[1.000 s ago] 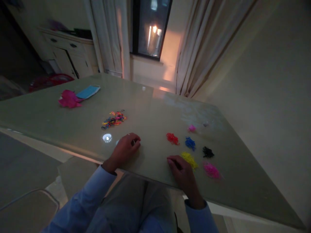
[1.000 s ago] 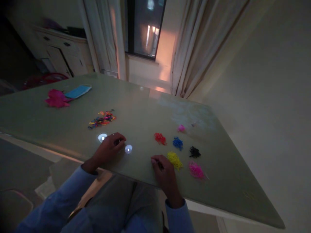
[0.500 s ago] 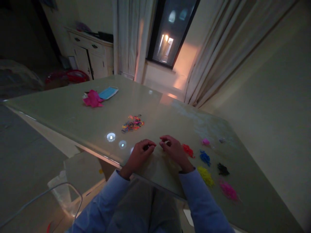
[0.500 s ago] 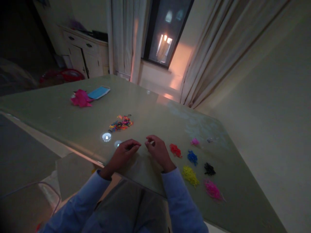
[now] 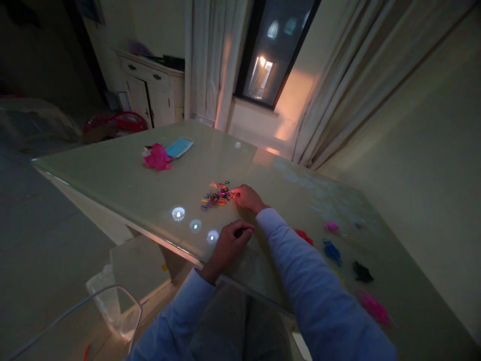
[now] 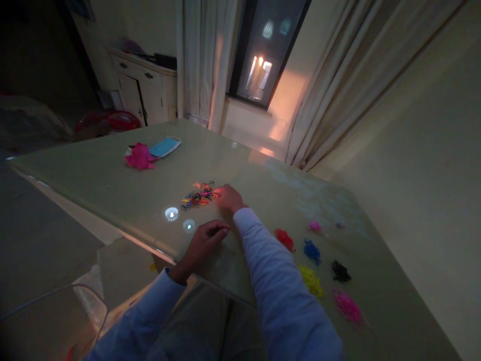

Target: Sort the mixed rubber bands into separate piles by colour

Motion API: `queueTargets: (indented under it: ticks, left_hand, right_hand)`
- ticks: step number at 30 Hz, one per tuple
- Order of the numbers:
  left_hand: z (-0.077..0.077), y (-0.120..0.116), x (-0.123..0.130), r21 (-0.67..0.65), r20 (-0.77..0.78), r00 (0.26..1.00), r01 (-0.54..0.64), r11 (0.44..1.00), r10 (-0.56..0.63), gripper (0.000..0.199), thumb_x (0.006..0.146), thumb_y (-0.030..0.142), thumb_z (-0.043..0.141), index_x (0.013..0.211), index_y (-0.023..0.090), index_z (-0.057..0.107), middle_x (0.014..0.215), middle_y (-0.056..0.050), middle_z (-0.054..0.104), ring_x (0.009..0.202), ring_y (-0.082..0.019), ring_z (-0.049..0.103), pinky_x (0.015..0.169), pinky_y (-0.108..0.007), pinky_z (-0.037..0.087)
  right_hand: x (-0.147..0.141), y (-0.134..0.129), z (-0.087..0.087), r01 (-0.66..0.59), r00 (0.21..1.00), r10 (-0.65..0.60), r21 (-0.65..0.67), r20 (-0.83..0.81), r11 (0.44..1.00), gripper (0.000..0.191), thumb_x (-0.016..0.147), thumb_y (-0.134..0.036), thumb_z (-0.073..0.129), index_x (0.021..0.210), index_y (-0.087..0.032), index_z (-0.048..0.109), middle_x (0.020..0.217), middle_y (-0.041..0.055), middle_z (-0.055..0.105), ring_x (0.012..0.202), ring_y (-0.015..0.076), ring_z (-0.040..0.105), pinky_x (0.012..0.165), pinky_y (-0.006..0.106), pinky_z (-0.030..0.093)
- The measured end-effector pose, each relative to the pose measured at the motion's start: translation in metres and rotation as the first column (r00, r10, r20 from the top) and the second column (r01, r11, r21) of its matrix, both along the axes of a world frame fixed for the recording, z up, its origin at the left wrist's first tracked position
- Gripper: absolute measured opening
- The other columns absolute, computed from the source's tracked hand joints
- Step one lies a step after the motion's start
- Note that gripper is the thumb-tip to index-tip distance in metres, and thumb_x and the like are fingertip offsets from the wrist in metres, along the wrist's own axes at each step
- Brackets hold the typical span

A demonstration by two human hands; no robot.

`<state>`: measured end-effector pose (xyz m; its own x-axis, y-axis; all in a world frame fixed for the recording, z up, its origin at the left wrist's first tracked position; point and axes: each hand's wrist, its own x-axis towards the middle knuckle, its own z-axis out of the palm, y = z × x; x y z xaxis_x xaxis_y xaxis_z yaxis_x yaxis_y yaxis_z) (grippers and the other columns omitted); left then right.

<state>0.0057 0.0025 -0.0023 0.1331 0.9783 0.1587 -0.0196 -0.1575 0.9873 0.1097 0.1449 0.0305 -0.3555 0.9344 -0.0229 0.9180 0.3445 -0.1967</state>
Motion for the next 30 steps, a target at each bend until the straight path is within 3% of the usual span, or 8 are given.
queueTargets:
  ticks: [9,15,19,21,24,27,30]
  left_hand:
    - [-0.001,0.001,0.001,-0.007,0.032,0.999,-0.025,1.0,0.025,0.021,0.079,0.032,0.061,0.082,0.017,0.074,0.078,-0.004,0.073,0.071,-0.017,0.062,0.067,-0.027,0.047]
    - [0.0,0.001,0.001,-0.009,0.034,0.999,-0.039,0.999,0.039,0.021,0.079,0.034,0.062,0.083,0.017,0.074,0.077,-0.004,0.073,0.071,-0.016,0.063,0.066,-0.027,0.047]
    - [0.004,0.0,0.0,-0.005,0.031,0.998,-0.062,0.998,0.062,0.021,0.077,0.034,0.063,0.081,0.017,0.074,0.078,-0.004,0.074,0.072,-0.017,0.064,0.068,-0.027,0.049]
    - [0.007,0.0,0.0,-0.014,0.027,0.997,-0.068,0.998,0.068,0.021,0.077,0.034,0.063,0.081,0.017,0.074,0.078,-0.004,0.073,0.072,-0.017,0.064,0.067,-0.027,0.049]
    - [0.009,-0.001,0.0,-0.024,0.036,0.998,-0.056,0.998,0.057,0.02,0.076,0.034,0.063,0.081,0.017,0.073,0.078,-0.004,0.073,0.071,-0.016,0.064,0.067,-0.026,0.049]
    - [0.011,-0.001,-0.001,-0.026,0.049,0.997,-0.055,0.998,0.056,0.02,0.075,0.034,0.065,0.08,0.017,0.072,0.078,-0.004,0.073,0.07,-0.016,0.063,0.067,-0.026,0.049]
    - [0.011,-0.001,-0.002,-0.028,0.025,0.998,-0.059,0.998,0.06,0.022,0.075,0.036,0.066,0.082,0.017,0.073,0.078,-0.004,0.072,0.071,-0.016,0.063,0.065,-0.026,0.048]
  right_hand:
    - [0.011,-0.01,-0.004,0.038,0.999,-0.038,0.022,-0.003,0.999,0.028,0.091,-0.021,0.048,0.091,-0.018,0.076,0.103,0.0104,0.07,0.091,0.0192,0.06,0.076,0.026,0.039]
    - [0.024,-0.025,-0.009,0.096,0.979,-0.094,0.001,-0.182,0.995,0.02,0.091,-0.019,0.051,0.09,-0.018,0.071,0.108,0.0116,0.067,0.093,0.02,0.059,0.079,0.027,0.041]
    - [0.028,-0.036,-0.007,0.158,0.908,-0.164,-0.047,-0.385,0.986,0.015,0.09,-0.015,0.051,0.089,-0.017,0.066,0.109,0.0113,0.066,0.097,0.0194,0.059,0.085,0.029,0.042]
    - [0.027,-0.044,-0.004,0.188,0.835,-0.209,-0.093,-0.51,0.978,0.015,0.09,-0.016,0.048,0.089,-0.016,0.063,0.103,0.0104,0.066,0.09,0.018,0.061,0.081,0.029,0.045]
    - [0.028,-0.066,0.004,0.185,0.674,-0.271,-0.199,-0.687,0.963,0.02,0.093,-0.028,0.043,0.091,-0.017,0.059,0.091,0.0071,0.067,0.066,0.0141,0.061,0.062,0.027,0.048]
    - [0.036,-0.1,0.014,0.104,0.444,-0.31,-0.295,-0.841,0.95,0.027,0.091,-0.043,0.047,0.09,-0.019,0.057,0.09,0.0056,0.068,0.055,0.0106,0.055,0.051,0.024,0.045]
    - [0.05,-0.136,0.024,-0.005,0.142,-0.355,-0.36,-0.924,0.933,0.03,0.08,-0.05,0.065,0.085,-0.02,0.06,0.086,0.0028,0.068,0.052,0.0076,0.048,0.047,0.021,0.041]
